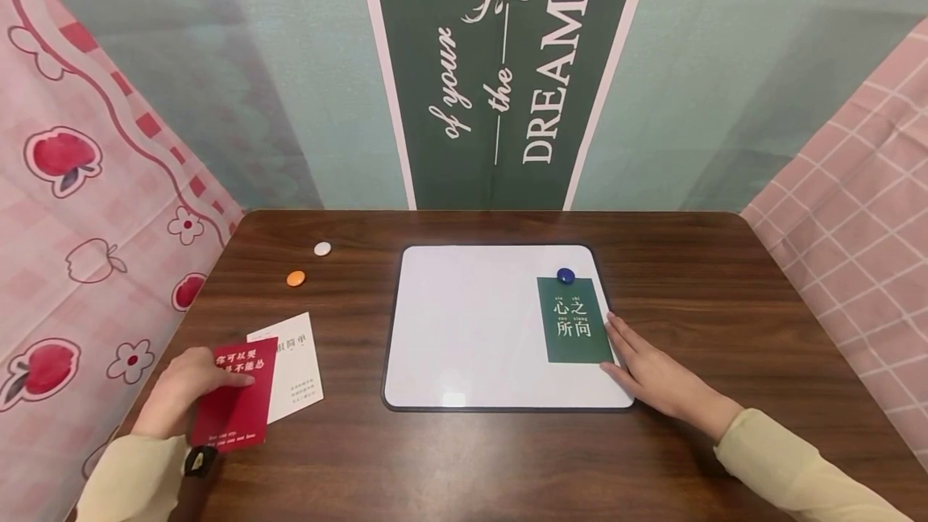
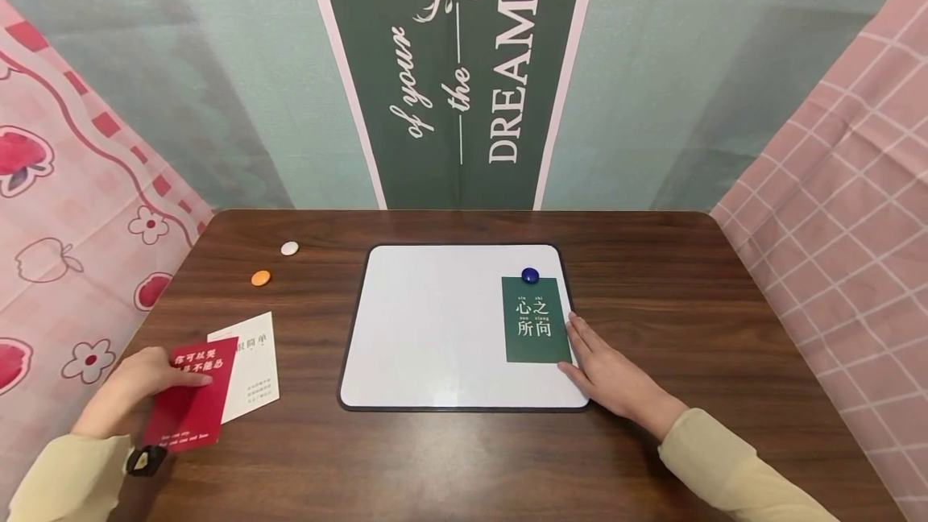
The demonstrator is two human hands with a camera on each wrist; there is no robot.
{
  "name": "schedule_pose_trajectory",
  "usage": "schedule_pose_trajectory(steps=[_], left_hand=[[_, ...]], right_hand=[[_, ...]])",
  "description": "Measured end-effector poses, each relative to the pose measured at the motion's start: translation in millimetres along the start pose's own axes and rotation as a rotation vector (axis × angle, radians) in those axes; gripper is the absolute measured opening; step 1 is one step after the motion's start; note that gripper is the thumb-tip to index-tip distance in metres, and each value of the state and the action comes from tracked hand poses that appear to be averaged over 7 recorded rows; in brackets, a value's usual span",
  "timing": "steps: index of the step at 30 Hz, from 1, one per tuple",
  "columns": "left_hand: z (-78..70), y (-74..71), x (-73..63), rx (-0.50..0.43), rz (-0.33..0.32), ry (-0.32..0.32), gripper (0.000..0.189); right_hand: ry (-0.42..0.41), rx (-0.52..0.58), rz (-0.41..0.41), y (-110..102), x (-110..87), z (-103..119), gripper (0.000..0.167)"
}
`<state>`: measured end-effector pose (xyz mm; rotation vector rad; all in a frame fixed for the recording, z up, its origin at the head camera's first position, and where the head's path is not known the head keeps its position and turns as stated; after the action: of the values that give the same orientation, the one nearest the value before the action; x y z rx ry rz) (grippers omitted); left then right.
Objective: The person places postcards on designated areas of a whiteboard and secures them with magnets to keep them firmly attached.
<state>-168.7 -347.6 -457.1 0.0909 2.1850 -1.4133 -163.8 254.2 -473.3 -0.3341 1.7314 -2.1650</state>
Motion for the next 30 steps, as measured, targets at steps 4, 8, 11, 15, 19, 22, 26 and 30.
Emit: schedule_pose_trajectory(steps=[4,8,11,15,19,22,26,30], left_hand=[[4.3,0.4,-1.2,-0.092,0.017,-0.012,0.075],[8.0,-1.9,-3.7,-0.175,0.015,-0.008,0.064],[9.9,-5.2,-5.3,-0.166,0.001,-0.001,0.057],[11.2,-12.4,-6.9,-0.144,-0.049,0.026,0.048],[8.7,-20.1,-8.3,-0.118,-0.111,0.083,0.034],[3.6,-25.5,-9.5,-0.103,-0.146,0.132,0.027],[-3.3,-32.1,-13.4,-0.096,-0.180,0.162,0.026],[-10.0,-37.2,-18.4,-0.099,-0.212,0.188,0.027]], right_hand=[[-0.002,0.002,0.001,0,0.3,0,0.073],[-0.003,0.003,0.002,0,0.6,0,0.073],[-0.004,0.004,0.003,1,0.6,-1,0.073],[-0.004,0.004,0.002,1,0.4,-1,0.073],[-0.006,0.004,0.000,1,0.0,-1,0.073],[-0.005,0.008,-0.001,1,-0.2,-2,0.073],[-0.007,0.005,-0.006,2,0.4,-2,0.074],[-0.009,0.004,-0.011,3,1.0,-3,0.074]])
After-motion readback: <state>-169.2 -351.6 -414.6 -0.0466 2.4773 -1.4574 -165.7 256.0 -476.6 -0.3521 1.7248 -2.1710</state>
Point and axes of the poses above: each hand's wrist, its own x-axis towards the middle knuckle, its own y-axis out of the palm, z = x × y, the point moved 7 cm from there along x, towards the middle knuckle, and after that the axes turned 1 degree about -z, right-handed, at the moved point
